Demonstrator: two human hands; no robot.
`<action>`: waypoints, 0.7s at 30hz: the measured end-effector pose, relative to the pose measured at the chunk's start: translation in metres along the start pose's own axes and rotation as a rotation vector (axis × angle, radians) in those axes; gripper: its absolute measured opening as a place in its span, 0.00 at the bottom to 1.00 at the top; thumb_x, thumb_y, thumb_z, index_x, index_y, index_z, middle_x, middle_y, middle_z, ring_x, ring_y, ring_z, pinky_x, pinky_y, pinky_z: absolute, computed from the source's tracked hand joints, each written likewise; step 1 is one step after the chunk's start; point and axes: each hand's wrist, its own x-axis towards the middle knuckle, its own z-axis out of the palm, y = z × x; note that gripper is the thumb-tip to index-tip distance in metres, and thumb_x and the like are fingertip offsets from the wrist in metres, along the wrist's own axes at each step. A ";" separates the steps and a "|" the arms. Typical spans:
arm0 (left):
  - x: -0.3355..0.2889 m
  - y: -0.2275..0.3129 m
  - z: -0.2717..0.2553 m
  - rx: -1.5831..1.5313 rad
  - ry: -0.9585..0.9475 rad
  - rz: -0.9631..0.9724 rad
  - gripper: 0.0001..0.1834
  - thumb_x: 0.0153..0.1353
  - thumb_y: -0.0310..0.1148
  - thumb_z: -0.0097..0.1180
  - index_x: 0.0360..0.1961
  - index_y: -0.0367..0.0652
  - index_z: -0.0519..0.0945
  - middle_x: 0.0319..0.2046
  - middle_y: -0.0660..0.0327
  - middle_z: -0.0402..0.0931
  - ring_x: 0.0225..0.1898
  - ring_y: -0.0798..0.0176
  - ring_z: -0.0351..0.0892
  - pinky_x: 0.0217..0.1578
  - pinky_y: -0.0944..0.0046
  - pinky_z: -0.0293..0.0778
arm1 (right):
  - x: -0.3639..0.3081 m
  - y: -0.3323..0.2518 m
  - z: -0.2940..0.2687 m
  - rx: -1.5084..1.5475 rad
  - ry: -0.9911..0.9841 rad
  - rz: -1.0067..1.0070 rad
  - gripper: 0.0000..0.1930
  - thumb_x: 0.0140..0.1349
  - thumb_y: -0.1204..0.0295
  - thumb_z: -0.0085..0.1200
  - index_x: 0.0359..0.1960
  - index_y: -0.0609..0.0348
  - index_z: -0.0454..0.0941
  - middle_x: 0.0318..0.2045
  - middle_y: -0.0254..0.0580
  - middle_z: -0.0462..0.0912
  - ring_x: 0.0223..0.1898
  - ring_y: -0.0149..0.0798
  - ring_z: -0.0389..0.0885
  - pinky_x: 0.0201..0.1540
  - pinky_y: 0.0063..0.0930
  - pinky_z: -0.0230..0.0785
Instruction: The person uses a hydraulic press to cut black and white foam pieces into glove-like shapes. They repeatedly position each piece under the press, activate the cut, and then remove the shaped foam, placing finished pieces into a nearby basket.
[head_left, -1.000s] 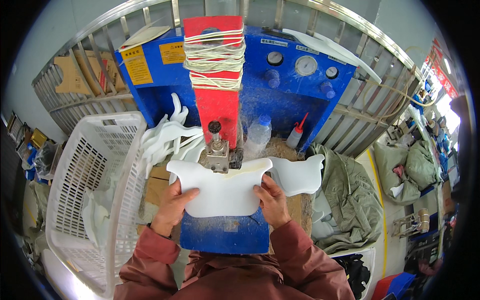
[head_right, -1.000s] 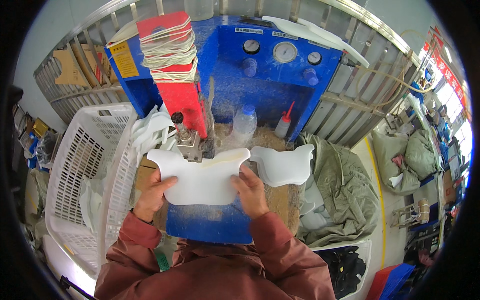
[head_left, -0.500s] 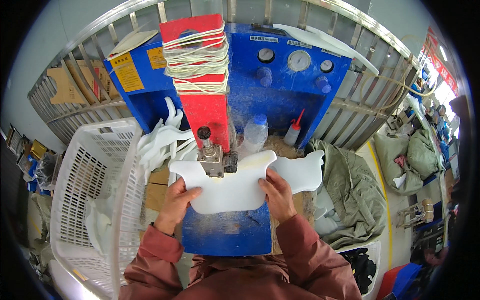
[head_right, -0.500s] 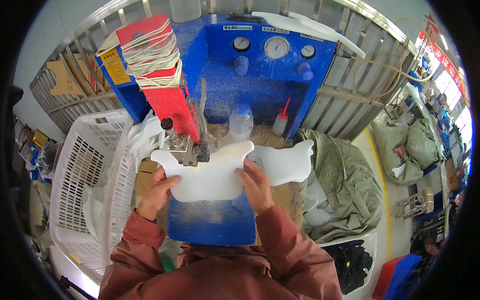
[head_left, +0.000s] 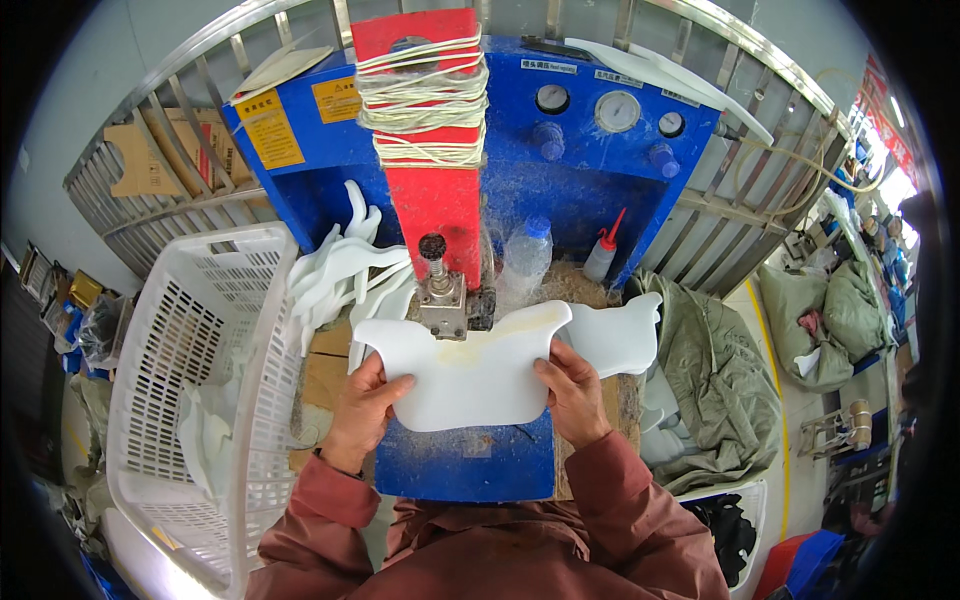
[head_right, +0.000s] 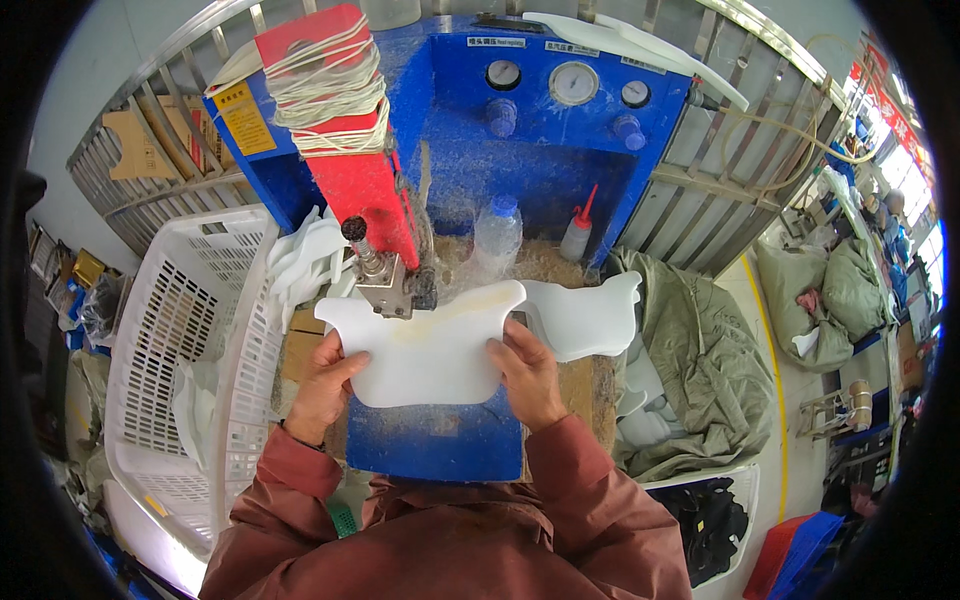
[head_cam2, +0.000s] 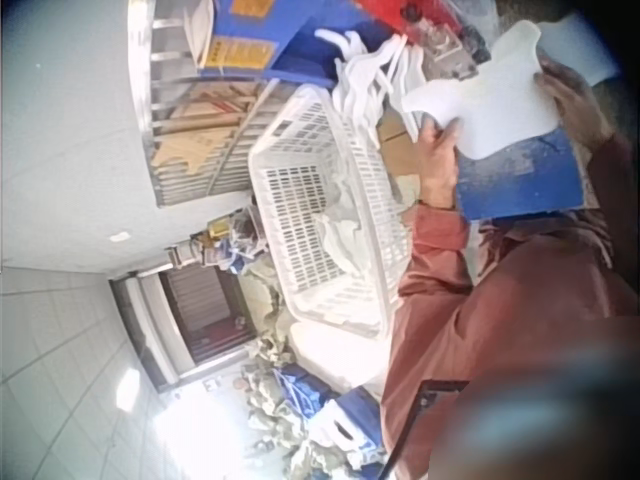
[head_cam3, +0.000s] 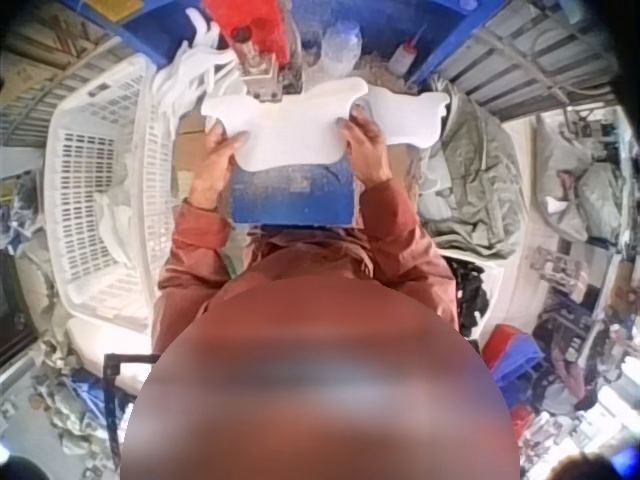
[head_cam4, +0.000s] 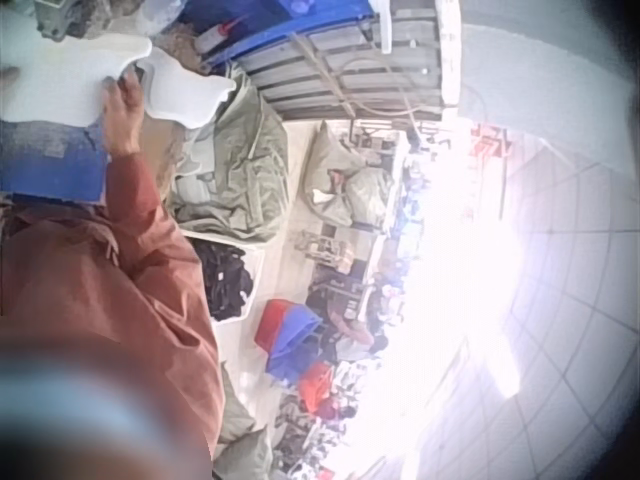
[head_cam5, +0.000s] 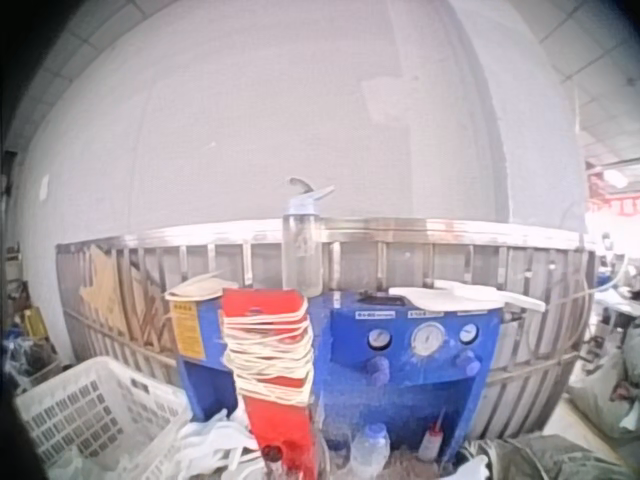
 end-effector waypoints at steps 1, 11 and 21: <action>0.001 -0.001 0.002 0.008 0.004 -0.004 0.29 0.68 0.20 0.56 0.70 0.38 0.70 0.57 0.60 0.80 0.56 0.65 0.82 0.56 0.62 0.79 | -0.002 -0.001 0.000 0.031 -0.001 -0.021 0.19 0.73 0.76 0.54 0.64 0.61 0.77 0.48 0.30 0.85 0.42 0.22 0.79 0.38 0.18 0.68; -0.001 -0.009 0.027 -0.014 -0.002 -0.046 0.27 0.69 0.21 0.60 0.68 0.40 0.72 0.47 0.64 0.84 0.40 0.76 0.81 0.35 0.75 0.74 | -0.023 -0.001 -0.019 0.109 0.038 -0.081 0.19 0.73 0.79 0.52 0.64 0.65 0.77 0.53 0.37 0.85 0.51 0.30 0.83 0.53 0.24 0.75; -0.001 -0.018 0.046 -0.031 -0.061 -0.119 0.25 0.69 0.20 0.58 0.66 0.39 0.73 0.49 0.63 0.84 0.45 0.72 0.83 0.42 0.71 0.78 | -0.043 -0.003 -0.035 0.104 0.112 -0.097 0.19 0.72 0.80 0.53 0.63 0.67 0.77 0.53 0.39 0.85 0.52 0.32 0.83 0.57 0.26 0.74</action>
